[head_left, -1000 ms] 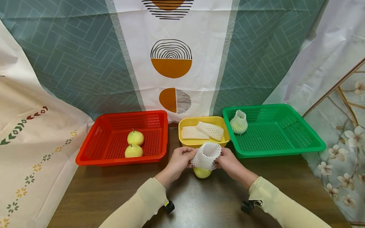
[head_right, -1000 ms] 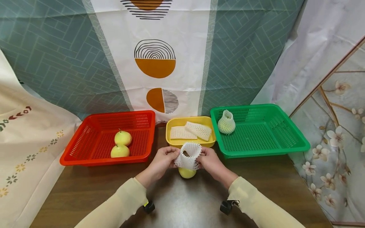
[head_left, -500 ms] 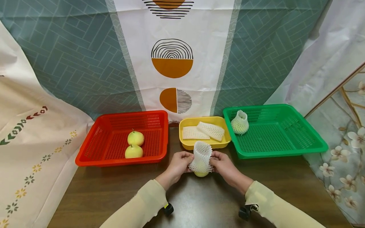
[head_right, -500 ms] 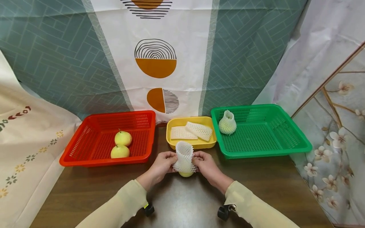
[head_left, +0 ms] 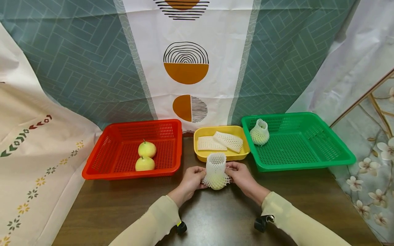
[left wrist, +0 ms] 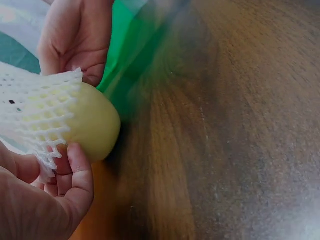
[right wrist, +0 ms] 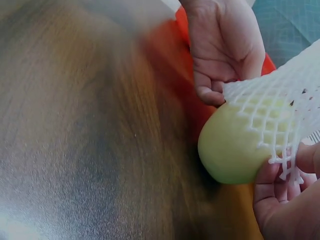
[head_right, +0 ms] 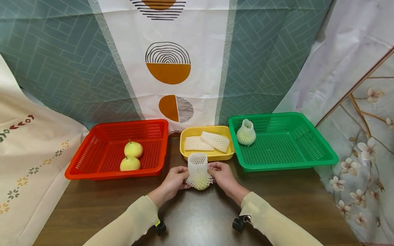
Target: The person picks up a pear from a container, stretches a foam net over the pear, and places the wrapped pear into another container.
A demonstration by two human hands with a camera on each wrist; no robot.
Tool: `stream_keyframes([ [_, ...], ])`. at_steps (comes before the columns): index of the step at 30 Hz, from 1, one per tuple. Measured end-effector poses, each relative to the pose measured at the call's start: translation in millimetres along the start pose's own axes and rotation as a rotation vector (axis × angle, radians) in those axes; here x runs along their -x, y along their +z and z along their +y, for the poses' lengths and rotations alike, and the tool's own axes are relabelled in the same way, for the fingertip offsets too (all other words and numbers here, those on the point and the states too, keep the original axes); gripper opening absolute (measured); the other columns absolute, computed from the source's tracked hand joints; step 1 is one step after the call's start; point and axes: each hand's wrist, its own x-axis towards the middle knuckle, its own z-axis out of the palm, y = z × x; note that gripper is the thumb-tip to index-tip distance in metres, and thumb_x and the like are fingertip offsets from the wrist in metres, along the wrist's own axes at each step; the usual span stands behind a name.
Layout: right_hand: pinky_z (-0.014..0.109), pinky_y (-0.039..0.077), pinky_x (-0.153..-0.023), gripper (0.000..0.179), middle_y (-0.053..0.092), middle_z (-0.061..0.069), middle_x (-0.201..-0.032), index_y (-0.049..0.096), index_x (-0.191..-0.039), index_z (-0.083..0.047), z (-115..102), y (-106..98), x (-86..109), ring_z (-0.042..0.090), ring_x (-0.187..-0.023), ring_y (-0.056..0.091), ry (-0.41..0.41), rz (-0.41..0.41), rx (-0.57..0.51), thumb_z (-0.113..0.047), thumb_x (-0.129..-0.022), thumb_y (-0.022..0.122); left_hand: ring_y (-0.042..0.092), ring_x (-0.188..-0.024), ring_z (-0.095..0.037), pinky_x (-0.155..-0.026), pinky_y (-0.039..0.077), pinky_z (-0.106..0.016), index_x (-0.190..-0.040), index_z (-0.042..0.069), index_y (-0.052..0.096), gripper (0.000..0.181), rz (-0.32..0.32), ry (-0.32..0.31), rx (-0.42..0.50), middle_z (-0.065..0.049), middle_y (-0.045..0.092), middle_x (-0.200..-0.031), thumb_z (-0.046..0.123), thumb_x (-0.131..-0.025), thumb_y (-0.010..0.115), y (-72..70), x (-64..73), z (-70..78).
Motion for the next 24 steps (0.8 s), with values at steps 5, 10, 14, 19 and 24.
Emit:
stream_keyframes([
  [5,0.025,0.051,-0.065,0.026,0.063,0.004,-0.089,0.061,-0.113,0.0,5.1,-1.5,-3.5,0.011,-0.075,0.057,-0.019,0.013,0.035,-0.011,-0.09,0.057,0.061,-0.068,-0.014,-0.063,0.057,-0.032,-0.107,-0.007,0.056,0.021,0.008,-0.005,0.0,-0.007,0.059,-0.088,0.007,-0.094,0.049,-0.5,-0.2,-4.4],
  [10,0.025,0.052,-0.066,0.027,0.063,0.005,-0.092,0.062,-0.115,-0.001,6.6,-2.9,-4.2,0.012,-0.077,0.057,-0.016,0.003,0.066,-0.011,-0.09,0.058,0.059,-0.069,-0.015,-0.061,0.057,-0.031,-0.106,-0.007,0.056,0.02,0.02,-0.017,-0.003,-0.007,0.056,-0.087,0.005,-0.092,0.047,-0.7,0.9,-8.7],
  [14,0.027,0.053,-0.068,0.029,0.064,0.007,-0.096,0.06,-0.118,-0.001,7.4,-4.4,-3.9,0.012,-0.08,0.059,-0.01,-0.013,0.056,-0.012,-0.091,0.057,0.059,-0.071,-0.015,-0.061,0.057,-0.031,-0.106,-0.008,0.055,0.021,0.023,-0.018,-0.011,-0.009,0.055,-0.088,0.004,-0.092,0.046,-0.3,2.0,-9.7],
  [19,0.028,0.054,-0.069,0.032,0.065,0.007,-0.099,0.06,-0.118,-0.002,9.4,-5.0,-4.7,0.012,-0.078,0.06,0.007,-0.032,0.028,-0.02,-0.091,0.06,0.059,-0.069,-0.015,-0.061,0.057,-0.032,-0.107,-0.009,0.054,0.022,0.028,-0.014,-0.014,-0.009,0.055,-0.087,0.001,-0.09,0.044,-0.7,1.9,-9.8],
  [24,0.029,0.055,-0.068,0.042,0.061,0.005,-0.096,0.059,-0.115,-0.001,5.8,-10.3,-0.6,0.015,-0.073,0.058,0.057,-0.067,0.007,-0.035,-0.089,0.062,0.059,-0.065,-0.015,-0.062,0.057,-0.033,-0.109,-0.007,0.053,0.022,0.023,-0.039,-0.013,-0.008,0.056,-0.083,0.007,-0.093,0.046,-2.0,2.7,-6.8],
])
